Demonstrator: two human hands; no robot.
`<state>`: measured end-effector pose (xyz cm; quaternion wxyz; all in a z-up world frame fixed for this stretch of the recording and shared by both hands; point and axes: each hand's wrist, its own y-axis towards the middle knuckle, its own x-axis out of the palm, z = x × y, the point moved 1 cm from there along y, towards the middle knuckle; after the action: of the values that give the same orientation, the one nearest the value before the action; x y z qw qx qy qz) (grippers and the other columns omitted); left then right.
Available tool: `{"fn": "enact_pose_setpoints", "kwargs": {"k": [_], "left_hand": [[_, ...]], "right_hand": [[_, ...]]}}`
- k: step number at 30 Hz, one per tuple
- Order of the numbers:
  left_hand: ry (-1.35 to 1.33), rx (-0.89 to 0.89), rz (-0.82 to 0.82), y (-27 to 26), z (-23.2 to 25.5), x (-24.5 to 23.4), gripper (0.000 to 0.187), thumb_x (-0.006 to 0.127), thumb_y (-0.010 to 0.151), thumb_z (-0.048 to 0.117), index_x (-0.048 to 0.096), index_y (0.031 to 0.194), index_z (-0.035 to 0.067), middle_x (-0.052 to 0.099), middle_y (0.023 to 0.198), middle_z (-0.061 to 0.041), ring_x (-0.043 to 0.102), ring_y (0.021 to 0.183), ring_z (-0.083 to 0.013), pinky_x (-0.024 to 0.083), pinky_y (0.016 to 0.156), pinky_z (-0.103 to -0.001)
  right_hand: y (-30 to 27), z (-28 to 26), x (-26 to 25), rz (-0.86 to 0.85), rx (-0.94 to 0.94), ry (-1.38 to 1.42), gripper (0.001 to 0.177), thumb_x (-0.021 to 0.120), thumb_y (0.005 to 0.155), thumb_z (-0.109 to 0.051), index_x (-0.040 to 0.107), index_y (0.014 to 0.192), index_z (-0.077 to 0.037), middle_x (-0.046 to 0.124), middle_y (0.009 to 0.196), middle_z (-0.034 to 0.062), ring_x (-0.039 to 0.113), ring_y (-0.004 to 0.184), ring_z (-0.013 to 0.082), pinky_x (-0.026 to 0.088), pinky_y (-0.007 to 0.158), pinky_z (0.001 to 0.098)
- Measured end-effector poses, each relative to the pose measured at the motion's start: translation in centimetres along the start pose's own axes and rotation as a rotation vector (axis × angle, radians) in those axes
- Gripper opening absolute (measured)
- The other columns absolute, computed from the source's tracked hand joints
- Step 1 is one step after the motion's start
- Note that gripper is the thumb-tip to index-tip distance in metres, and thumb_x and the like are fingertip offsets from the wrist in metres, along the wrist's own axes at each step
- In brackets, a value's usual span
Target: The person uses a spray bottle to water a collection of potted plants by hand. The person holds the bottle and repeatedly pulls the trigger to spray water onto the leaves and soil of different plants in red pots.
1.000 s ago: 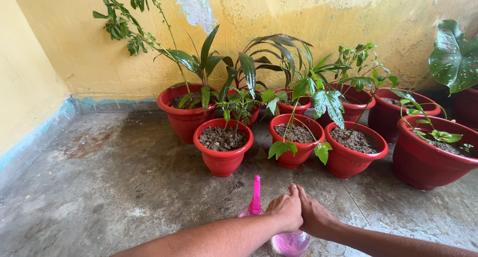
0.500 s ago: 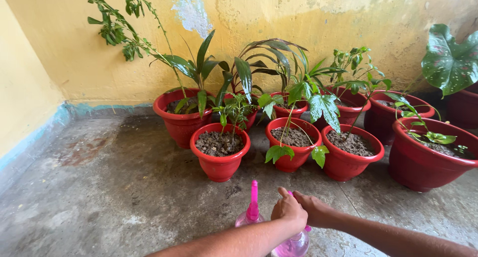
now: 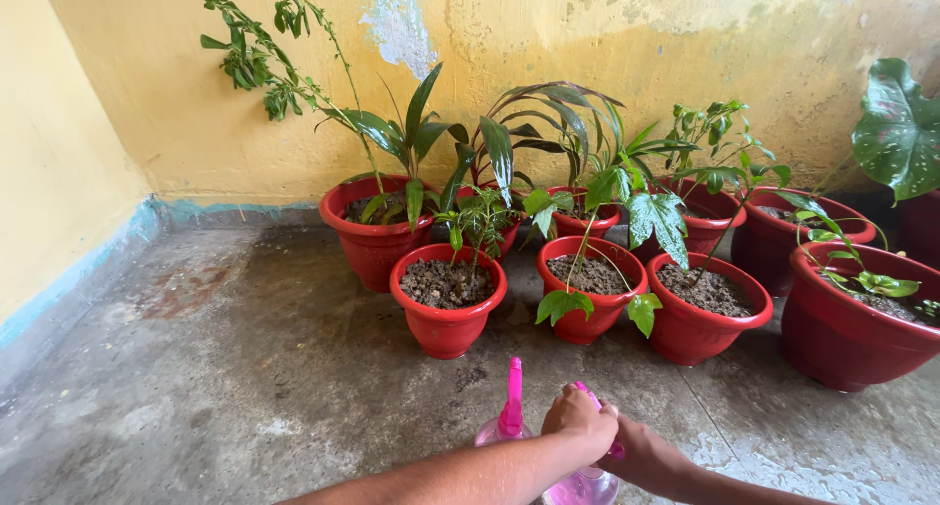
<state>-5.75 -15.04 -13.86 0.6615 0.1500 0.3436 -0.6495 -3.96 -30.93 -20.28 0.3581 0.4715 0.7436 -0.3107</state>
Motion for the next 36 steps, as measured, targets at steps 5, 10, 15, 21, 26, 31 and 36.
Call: {"fn": "enact_pose_setpoints", "kwargs": {"k": [5, 10, 15, 21, 26, 31, 36], "left_hand": [[-0.041, 0.116, -0.089, -2.7, -1.0, -2.5, 0.043, 0.069, 0.091, 0.042, 0.06, 0.117, 0.008, 0.07, 0.108, -0.013, 0.071, 0.098, -0.03, 0.057, 0.089, -0.043], [-0.131, 0.239, -0.017, -4.8, 1.5, -5.9, 0.035, 0.066, 0.091, 0.043, 0.069, 0.1, 0.01, 0.075, 0.098, -0.013, 0.073, 0.09, -0.029, 0.057, 0.082, -0.044], [-0.297, 0.489, 0.204, -2.3, 5.9, -11.6, 0.038, 0.057, 0.093, 0.048, 0.072, 0.1, 0.014, 0.077, 0.093, -0.011, 0.075, 0.086, -0.0288, 0.057, 0.076, -0.044], [-0.561, 0.657, 0.265, 1.6, 12.4, -16.7, 0.065, 0.042, 0.092, 0.067, 0.065, 0.116, 0.011, 0.073, 0.105, -0.019, 0.071, 0.097, -0.0329, 0.055, 0.083, -0.046], [-0.415, 0.477, -0.038, 4.6, 17.8, -21.3, 0.109, 0.015, 0.089, 0.087, 0.071, 0.113, -0.003, 0.07, 0.104, -0.021, 0.068, 0.099, -0.0318, 0.053, 0.083, -0.051], [-0.556, 0.421, -0.285, 5.1, 19.3, -20.8, 0.111, 0.015, 0.083, 0.092, 0.044, 0.145, 0.004, 0.058, 0.121, -0.016, 0.057, 0.117, -0.0303, 0.043, 0.098, -0.056], [-0.57, 0.401, -0.412, 9.8, 17.6, -13.7, 0.074, 0.034, 0.092, 0.059, 0.057, 0.131, 0.0, 0.061, 0.123, -0.022, 0.058, 0.12, -0.0364, 0.046, 0.105, -0.052]], "right_hand": [[-1.5, -2.9, 0.1, 0.09, -0.168, -0.012, 0.058, 0.082, 0.079, -0.028, 0.054, 0.126, -0.009, 0.078, 0.097, 0.0119, 0.078, 0.087, 0.0272, 0.061, 0.077, 0.0409], [-2.2, -6.0, -3.3, 0.116, -0.244, -0.01, 0.032, 0.074, 0.087, -0.028, 0.066, 0.108, -0.005, 0.079, 0.087, 0.0127, 0.078, 0.077, 0.0278, 0.062, 0.071, 0.0413], [-0.7, -13.2, -11.9, 0.405, -0.206, 0.079, 0.04, 0.065, 0.084, -0.025, 0.054, 0.114, -0.002, 0.074, 0.082, 0.0205, 0.074, 0.073, 0.0347, 0.057, 0.068, 0.0479], [3.6, -19.1, -19.7, 0.836, -0.291, -0.058, 0.041, 0.059, 0.093, -0.035, 0.059, 0.113, 0.001, 0.068, 0.098, 0.0272, 0.066, 0.084, 0.0485, 0.052, 0.072, 0.0553], [6.1, -22.8, -27.5, 0.547, 0.073, -0.066, 0.055, 0.039, 0.1, -0.054, 0.07, 0.101, -0.009, 0.079, 0.084, 0.0244, 0.08, 0.084, 0.0387, 0.059, 0.079, 0.0472], [4.7, -23.4, -31.7, 0.739, 0.298, 0.016, 0.067, 0.058, 0.086, -0.063, 0.08, 0.102, -0.001, 0.075, 0.102, 0.025, 0.074, 0.102, 0.0373, 0.056, 0.09, 0.0463], [3.2, -21.2, -28.3, 0.795, 0.442, 0.066, 0.068, 0.062, 0.082, -0.059, 0.074, 0.111, 0.001, 0.071, 0.117, 0.0261, 0.069, 0.111, 0.039, 0.053, 0.097, 0.0474]]}}
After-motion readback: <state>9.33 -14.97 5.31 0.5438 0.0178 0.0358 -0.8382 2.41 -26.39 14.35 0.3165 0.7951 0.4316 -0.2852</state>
